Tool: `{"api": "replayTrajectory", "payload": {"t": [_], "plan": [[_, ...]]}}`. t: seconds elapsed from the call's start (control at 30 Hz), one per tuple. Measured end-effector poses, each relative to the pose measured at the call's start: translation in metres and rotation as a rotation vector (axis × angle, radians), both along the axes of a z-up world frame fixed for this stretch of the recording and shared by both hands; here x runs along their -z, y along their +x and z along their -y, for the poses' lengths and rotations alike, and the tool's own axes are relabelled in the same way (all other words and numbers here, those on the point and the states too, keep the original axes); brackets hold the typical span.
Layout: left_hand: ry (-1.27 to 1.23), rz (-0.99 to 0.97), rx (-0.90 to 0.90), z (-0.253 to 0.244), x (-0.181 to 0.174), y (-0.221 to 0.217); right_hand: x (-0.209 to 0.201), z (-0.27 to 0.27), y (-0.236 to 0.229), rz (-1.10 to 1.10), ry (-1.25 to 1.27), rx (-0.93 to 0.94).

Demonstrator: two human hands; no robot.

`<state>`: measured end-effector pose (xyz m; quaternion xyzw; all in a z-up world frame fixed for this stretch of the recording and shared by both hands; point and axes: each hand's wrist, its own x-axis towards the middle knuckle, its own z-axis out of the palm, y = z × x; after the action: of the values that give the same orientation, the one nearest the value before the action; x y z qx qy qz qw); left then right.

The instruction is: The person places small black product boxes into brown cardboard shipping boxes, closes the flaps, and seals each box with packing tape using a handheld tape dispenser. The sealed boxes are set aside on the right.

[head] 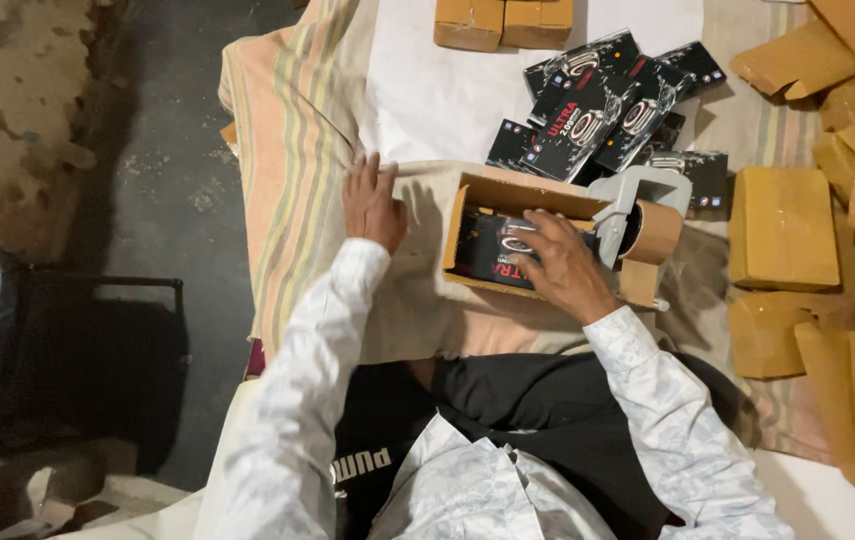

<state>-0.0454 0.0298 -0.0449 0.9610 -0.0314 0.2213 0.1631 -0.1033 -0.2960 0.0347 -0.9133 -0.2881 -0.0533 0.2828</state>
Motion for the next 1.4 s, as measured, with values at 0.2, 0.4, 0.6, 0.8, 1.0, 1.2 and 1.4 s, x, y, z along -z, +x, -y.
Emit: {"api": "replayTrajectory", "payload": {"t": [0.2, 0.4, 0.6, 0.8, 1.0, 1.2, 1.4], "plan": [[-0.538, 0.050, 0.129, 0.055, -0.079, -0.113, -0.026, 0.017, -0.011, 0.015, 0.103, 0.214], [-0.186, 0.145, 0.472, 0.098, -0.130, -0.140, -0.052, 0.009, -0.011, -0.071, -0.172, 0.280], [0.002, 0.078, 0.489, 0.105, -0.107, -0.129, -0.060, 0.011, -0.017, -0.034, -0.186, 0.136], [0.067, 0.037, 0.378, 0.103, -0.096, -0.130, -0.055, 0.003, 0.014, -0.227, -0.477, -0.031], [0.019, -0.038, 0.297, 0.103, -0.147, -0.133, -0.033, 0.027, 0.031, -0.105, -0.192, -0.190], [0.024, -0.323, 0.362, 0.132, -0.158, -0.109, -0.031, 0.059, 0.000, -0.012, 0.234, 0.140], [0.259, -0.291, 0.544, 0.189, -0.128, -0.038, -0.041, 0.047, -0.065, 0.149, -0.025, 0.265]]}}
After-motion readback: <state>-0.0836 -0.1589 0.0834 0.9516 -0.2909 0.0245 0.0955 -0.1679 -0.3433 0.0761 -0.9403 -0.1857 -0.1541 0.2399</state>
